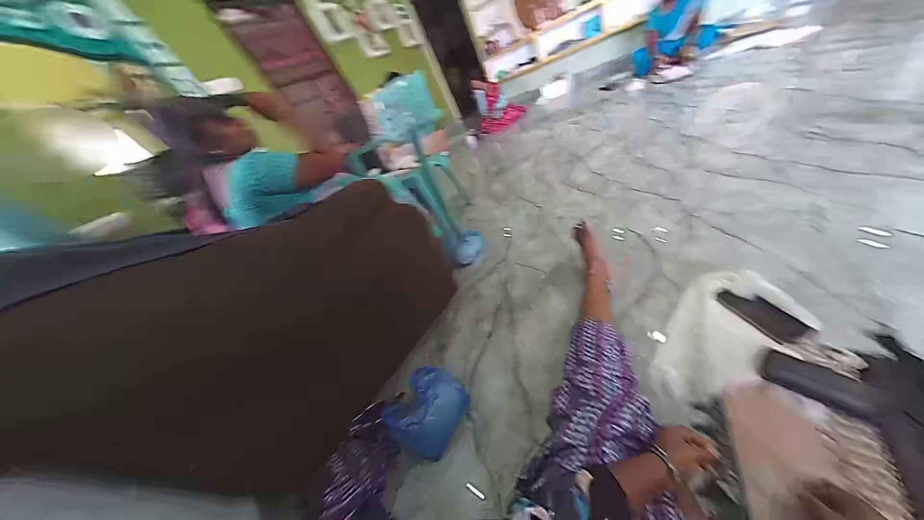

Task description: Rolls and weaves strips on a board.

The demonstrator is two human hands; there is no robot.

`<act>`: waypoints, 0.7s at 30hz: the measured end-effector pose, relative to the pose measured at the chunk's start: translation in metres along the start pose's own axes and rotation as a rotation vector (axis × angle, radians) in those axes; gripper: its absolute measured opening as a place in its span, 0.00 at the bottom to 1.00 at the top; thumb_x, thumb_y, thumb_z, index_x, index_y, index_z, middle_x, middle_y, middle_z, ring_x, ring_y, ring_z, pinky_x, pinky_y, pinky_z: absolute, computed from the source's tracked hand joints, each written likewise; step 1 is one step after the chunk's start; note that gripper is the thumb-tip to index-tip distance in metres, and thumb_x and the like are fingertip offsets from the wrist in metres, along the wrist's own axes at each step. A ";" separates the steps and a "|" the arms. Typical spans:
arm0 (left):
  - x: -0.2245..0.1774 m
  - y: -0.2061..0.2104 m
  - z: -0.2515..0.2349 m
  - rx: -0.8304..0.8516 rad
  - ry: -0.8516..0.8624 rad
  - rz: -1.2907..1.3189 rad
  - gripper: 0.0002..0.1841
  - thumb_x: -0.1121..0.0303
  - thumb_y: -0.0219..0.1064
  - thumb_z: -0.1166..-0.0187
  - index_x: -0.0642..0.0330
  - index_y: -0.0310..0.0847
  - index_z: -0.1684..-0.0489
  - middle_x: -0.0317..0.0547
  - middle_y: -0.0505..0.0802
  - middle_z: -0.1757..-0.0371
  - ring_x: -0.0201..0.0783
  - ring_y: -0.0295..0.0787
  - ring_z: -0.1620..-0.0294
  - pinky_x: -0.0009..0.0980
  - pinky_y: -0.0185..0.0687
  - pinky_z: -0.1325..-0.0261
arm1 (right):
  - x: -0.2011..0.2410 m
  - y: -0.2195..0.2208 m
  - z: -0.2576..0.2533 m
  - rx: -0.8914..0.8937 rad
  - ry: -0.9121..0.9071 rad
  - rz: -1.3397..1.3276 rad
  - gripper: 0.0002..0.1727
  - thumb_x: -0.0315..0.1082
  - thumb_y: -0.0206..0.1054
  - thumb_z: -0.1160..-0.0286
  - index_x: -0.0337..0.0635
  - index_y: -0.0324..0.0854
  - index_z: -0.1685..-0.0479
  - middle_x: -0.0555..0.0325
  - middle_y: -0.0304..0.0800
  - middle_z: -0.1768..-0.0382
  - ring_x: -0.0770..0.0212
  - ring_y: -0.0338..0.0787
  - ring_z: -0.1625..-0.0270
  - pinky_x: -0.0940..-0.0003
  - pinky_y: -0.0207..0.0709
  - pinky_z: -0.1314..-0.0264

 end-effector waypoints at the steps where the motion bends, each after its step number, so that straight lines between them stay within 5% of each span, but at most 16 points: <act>1: 0.002 0.005 -0.001 0.007 0.018 -0.022 0.16 0.77 0.62 0.14 0.81 0.78 0.34 0.69 0.89 0.39 0.46 0.87 0.46 0.41 0.81 0.34 | -0.003 0.005 0.002 -0.125 -0.037 -0.124 0.15 0.30 0.71 0.23 0.20 0.87 0.53 0.25 0.91 0.51 0.31 0.90 0.42 0.35 0.74 0.31; 3: -0.004 0.009 -0.002 0.023 0.010 -0.079 0.16 0.77 0.63 0.14 0.81 0.79 0.35 0.68 0.89 0.40 0.46 0.88 0.45 0.41 0.81 0.34 | -0.011 0.004 0.004 -0.221 0.003 -0.255 0.09 0.25 0.73 0.26 0.23 0.89 0.57 0.30 0.92 0.56 0.35 0.91 0.47 0.38 0.77 0.35; 8: -0.012 0.014 -0.010 0.053 -0.027 -0.344 0.15 0.73 0.62 0.12 0.77 0.82 0.37 0.66 0.91 0.44 0.50 0.89 0.44 0.44 0.80 0.31 | -0.008 -0.005 0.008 -0.127 0.175 -0.243 0.16 0.37 0.70 0.19 0.29 0.89 0.48 0.35 0.92 0.47 0.39 0.89 0.39 0.41 0.75 0.29; 12: -0.006 0.028 -0.017 0.118 -0.106 -0.502 0.19 0.69 0.65 0.13 0.74 0.80 0.31 0.67 0.89 0.34 0.55 0.88 0.34 0.48 0.78 0.24 | -0.008 0.001 0.006 -0.077 0.205 -0.250 0.16 0.35 0.66 0.18 0.28 0.87 0.46 0.34 0.91 0.49 0.43 0.89 0.43 0.45 0.75 0.32; 17: -0.013 0.042 -0.032 0.094 -0.036 -0.613 0.27 0.67 0.69 0.16 0.64 0.72 0.19 0.60 0.91 0.46 0.51 0.87 0.49 0.50 0.78 0.34 | -0.007 -0.002 0.001 -0.041 0.216 -0.248 0.15 0.34 0.63 0.15 0.30 0.87 0.44 0.38 0.92 0.48 0.47 0.89 0.43 0.49 0.75 0.32; 21: -0.021 0.057 -0.047 0.118 0.030 -0.739 0.31 0.64 0.68 0.15 0.56 0.68 0.12 0.60 0.87 0.30 0.54 0.86 0.31 0.51 0.76 0.23 | -0.009 0.001 -0.001 -0.022 0.229 -0.248 0.15 0.33 0.61 0.15 0.30 0.87 0.44 0.38 0.92 0.49 0.47 0.89 0.44 0.48 0.76 0.33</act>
Point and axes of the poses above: each hand's wrist, its own z-axis away from the middle knuckle, its own y-axis out of the palm, x = y × z, the point moved 10 cm from there along -z, towards the middle knuckle
